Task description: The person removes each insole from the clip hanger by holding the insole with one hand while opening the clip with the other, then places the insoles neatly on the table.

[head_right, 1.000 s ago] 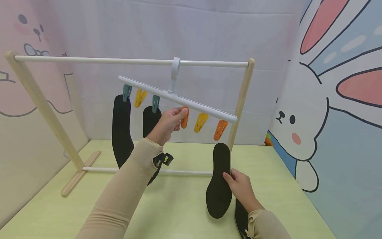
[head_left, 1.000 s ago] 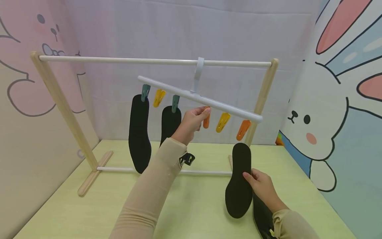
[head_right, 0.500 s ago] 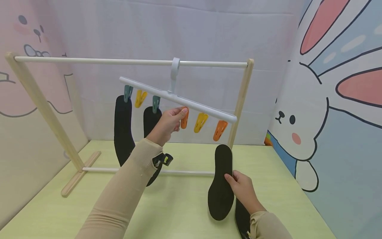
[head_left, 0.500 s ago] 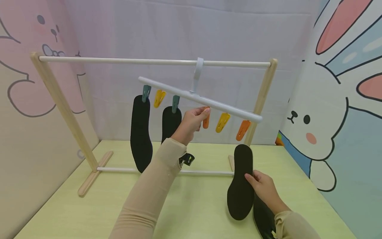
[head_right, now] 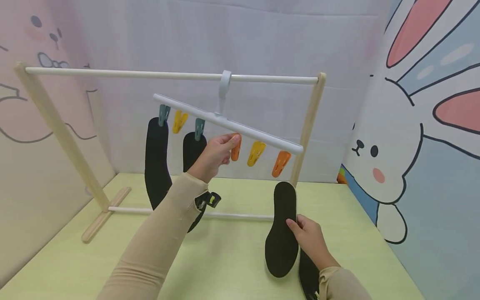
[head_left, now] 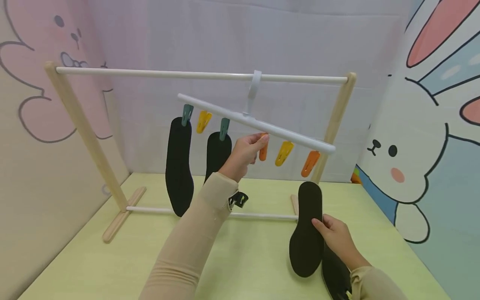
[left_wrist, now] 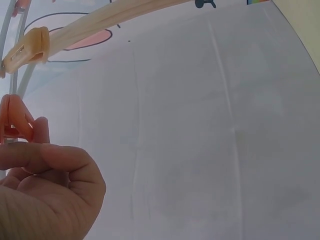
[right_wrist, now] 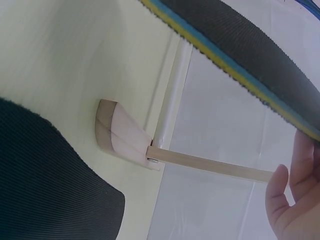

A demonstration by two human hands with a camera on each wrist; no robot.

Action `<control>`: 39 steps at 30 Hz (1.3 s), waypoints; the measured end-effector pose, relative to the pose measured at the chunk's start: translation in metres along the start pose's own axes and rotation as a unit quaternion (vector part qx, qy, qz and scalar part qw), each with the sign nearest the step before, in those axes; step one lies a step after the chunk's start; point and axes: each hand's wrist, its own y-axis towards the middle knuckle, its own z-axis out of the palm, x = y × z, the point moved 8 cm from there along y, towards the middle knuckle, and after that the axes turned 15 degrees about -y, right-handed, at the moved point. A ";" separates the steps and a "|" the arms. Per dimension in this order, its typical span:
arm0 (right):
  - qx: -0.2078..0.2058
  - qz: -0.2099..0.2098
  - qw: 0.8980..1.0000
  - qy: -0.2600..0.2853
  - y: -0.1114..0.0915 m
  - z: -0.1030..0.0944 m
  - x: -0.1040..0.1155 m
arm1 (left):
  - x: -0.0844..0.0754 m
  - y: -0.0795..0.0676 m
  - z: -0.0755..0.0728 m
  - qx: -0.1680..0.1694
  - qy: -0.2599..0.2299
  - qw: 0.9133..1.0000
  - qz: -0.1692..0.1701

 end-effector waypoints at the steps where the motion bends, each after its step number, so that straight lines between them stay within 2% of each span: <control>1: 0.004 0.002 1.000 0.001 0.000 0.000 0.000 | 0.000 0.000 0.001 0.001 -0.002 1.000 -0.001; 17: 0.018 -0.020 1.000 -0.009 -0.001 -0.003 -0.001 | -0.001 -0.002 0.003 0.007 -0.007 1.000 -0.001; 24: 0.045 0.001 0.999 -0.014 -0.003 -0.003 -0.003 | -0.001 -0.003 0.003 0.014 -0.005 1.000 0.004; 39: 0.072 0.009 0.996 -0.043 -0.006 -0.005 -0.014 | 0.000 -0.002 0.003 0.017 -0.009 1.000 0.004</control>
